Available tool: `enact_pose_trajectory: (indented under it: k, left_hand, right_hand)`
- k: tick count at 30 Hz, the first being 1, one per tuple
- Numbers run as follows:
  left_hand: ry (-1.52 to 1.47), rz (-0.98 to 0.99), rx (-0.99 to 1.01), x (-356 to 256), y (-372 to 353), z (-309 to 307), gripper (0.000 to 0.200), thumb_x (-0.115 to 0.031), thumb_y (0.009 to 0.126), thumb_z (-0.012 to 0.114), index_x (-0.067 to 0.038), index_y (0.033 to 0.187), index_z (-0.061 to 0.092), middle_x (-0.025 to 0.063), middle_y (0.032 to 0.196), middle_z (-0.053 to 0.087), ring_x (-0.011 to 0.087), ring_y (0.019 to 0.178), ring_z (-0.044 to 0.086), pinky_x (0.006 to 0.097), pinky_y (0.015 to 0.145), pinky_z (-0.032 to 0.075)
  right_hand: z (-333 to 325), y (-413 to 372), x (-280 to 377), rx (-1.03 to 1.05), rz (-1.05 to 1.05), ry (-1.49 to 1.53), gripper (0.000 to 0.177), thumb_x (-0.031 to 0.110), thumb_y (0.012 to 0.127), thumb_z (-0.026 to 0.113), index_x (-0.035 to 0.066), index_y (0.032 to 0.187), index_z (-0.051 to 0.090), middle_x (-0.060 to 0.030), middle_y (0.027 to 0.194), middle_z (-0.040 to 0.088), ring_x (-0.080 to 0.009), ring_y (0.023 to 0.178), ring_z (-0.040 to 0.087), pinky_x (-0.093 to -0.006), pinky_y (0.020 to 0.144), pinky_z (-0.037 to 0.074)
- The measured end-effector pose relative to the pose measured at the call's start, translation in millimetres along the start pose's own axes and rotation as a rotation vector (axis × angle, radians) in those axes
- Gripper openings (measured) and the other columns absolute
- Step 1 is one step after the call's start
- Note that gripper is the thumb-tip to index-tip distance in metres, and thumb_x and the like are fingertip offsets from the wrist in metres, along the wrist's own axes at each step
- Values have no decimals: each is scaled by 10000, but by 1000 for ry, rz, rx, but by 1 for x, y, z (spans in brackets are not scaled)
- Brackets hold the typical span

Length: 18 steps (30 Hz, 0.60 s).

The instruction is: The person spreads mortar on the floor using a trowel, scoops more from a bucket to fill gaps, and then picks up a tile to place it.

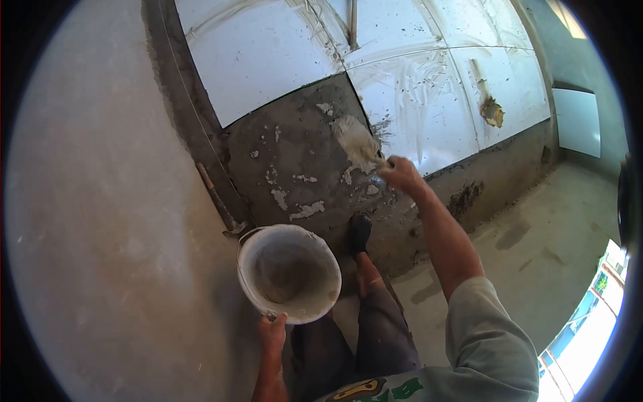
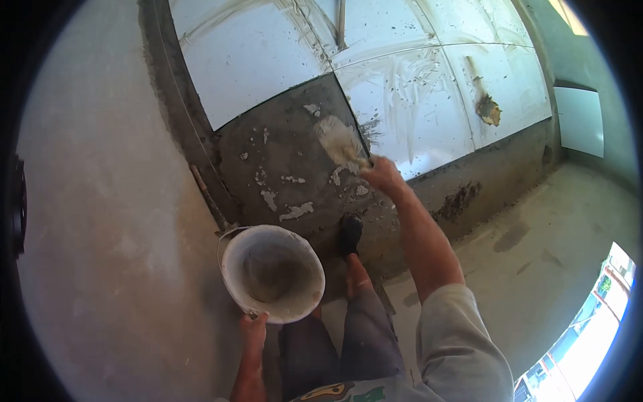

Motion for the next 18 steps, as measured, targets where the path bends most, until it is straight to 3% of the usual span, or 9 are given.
enact_pose_trajectory:
  k: [6, 8, 9, 12, 13, 18]
  left_hand:
    - [44, -199, -40, 25, 6, 36, 257, -127, 719, 694, 58, 884, 625, 74, 825, 666, 119, 758, 584, 300, 694, 475]
    - [26, -242, -22, 36, 8, 48, 258, -133, 714, 698, 56, 876, 631, 75, 814, 668, 119, 753, 590, 302, 690, 476]
    - [19, -284, -2, 44, 7, 52, 259, -140, 709, 701, 54, 867, 636, 77, 803, 671, 120, 748, 596, 303, 687, 477]
    - [51, -224, 6, 77, 12, 68, 251, -148, 703, 705, 45, 852, 647, 59, 763, 665, 113, 717, 595, 307, 666, 481]
    - [41, -223, 3, 72, 14, 74, 251, -148, 703, 705, 45, 852, 647, 59, 763, 665, 113, 717, 595, 307, 666, 481]
    - [-1, -162, 45, 51, 14, 91, 231, -160, 702, 710, 42, 804, 660, 52, 744, 672, 105, 687, 595, 315, 646, 487]
  right_hand:
    - [4, 132, -8, 52, 81, 19, 334, 262, 790, 633, -48, 912, 652, -129, 765, 657, -214, 633, 626, -360, 589, 522]
    - [-3, 159, 2, 113, 163, 4, 413, 328, 763, 625, -48, 926, 677, -198, 848, 684, -293, 804, 667, -383, 730, 516]
    - [-4, 174, 4, 95, 130, -35, 382, 310, 771, 620, -54, 874, 677, -186, 814, 683, -276, 751, 668, -380, 691, 523]
    - [-13, 192, 26, 106, 216, 46, 343, 274, 779, 614, -56, 856, 665, -175, 788, 674, -261, 680, 663, -375, 625, 525]
    - [-16, 193, 34, 79, 247, 98, 292, 233, 793, 602, -51, 839, 651, -158, 753, 660, -249, 635, 657, -384, 565, 516]
    - [-24, 201, 57, 181, 292, -57, 237, 179, 802, 574, -50, 825, 628, -143, 727, 642, -251, 587, 637, -409, 498, 492]
Point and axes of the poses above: each hand's wrist, its own y-axis towards the middle knuckle, its own z-axis out of the palm, x = y × z, the point moved 3 cm from there along y, towards the middle knuckle
